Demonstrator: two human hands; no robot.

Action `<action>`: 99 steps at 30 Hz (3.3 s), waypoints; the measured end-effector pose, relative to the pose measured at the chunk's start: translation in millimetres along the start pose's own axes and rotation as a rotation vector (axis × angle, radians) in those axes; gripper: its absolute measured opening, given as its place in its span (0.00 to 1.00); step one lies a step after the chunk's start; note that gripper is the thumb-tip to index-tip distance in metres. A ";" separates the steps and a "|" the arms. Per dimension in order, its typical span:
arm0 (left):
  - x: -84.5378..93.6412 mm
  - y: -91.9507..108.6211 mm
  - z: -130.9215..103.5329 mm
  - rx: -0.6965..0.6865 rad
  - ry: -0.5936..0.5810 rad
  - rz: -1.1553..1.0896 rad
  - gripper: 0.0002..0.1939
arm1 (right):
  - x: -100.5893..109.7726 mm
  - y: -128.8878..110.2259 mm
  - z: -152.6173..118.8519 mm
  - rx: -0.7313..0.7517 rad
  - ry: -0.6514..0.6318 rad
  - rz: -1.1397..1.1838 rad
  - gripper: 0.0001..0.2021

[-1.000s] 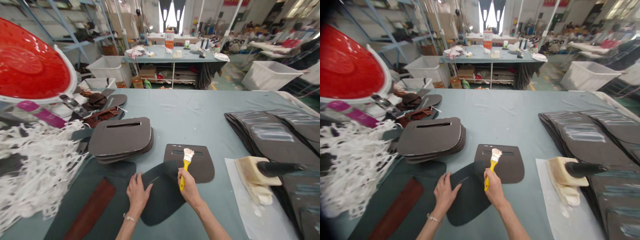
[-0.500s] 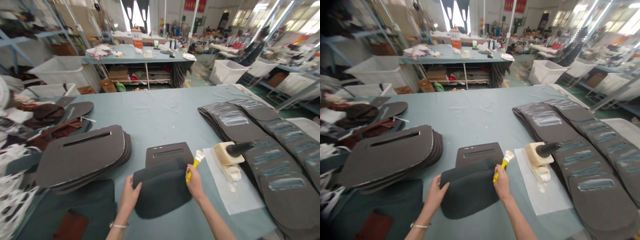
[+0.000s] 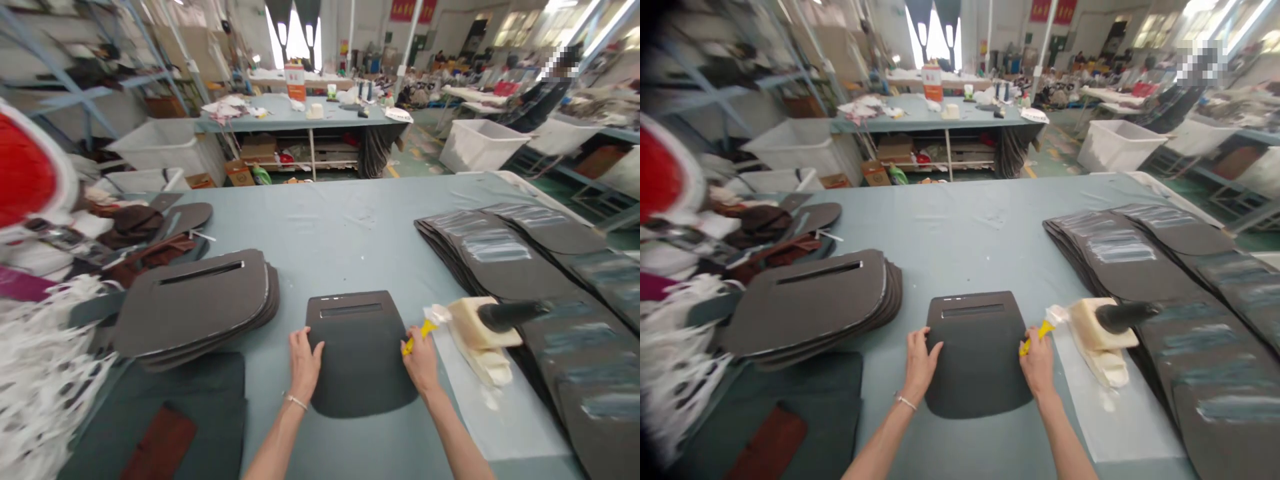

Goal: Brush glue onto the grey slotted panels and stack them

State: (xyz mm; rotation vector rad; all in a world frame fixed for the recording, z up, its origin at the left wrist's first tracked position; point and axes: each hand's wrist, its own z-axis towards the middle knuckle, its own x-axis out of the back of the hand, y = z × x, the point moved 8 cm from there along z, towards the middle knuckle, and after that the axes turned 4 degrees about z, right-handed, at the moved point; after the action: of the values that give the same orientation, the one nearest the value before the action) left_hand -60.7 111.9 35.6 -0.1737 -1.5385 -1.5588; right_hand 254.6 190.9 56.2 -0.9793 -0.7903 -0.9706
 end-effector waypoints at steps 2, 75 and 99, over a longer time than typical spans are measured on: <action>24.7 10.7 -3.5 -0.022 0.074 0.047 0.15 | 11.1 -12.8 5.9 0.060 0.066 -0.014 0.12; 323.4 -139.1 83.4 -0.170 0.182 0.524 0.18 | 19.4 -500.8 17.1 0.091 0.214 0.797 0.10; 321.3 -145.9 90.0 -0.144 0.303 0.517 0.14 | -23.9 -491.7 104.1 0.136 0.301 0.528 0.12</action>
State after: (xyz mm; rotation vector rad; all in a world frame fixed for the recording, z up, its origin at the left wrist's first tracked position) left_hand -385.6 4.2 160.0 -0.3680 -1.0401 -1.2134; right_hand -219.8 179.6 223.7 -0.8378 -0.3125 -0.5748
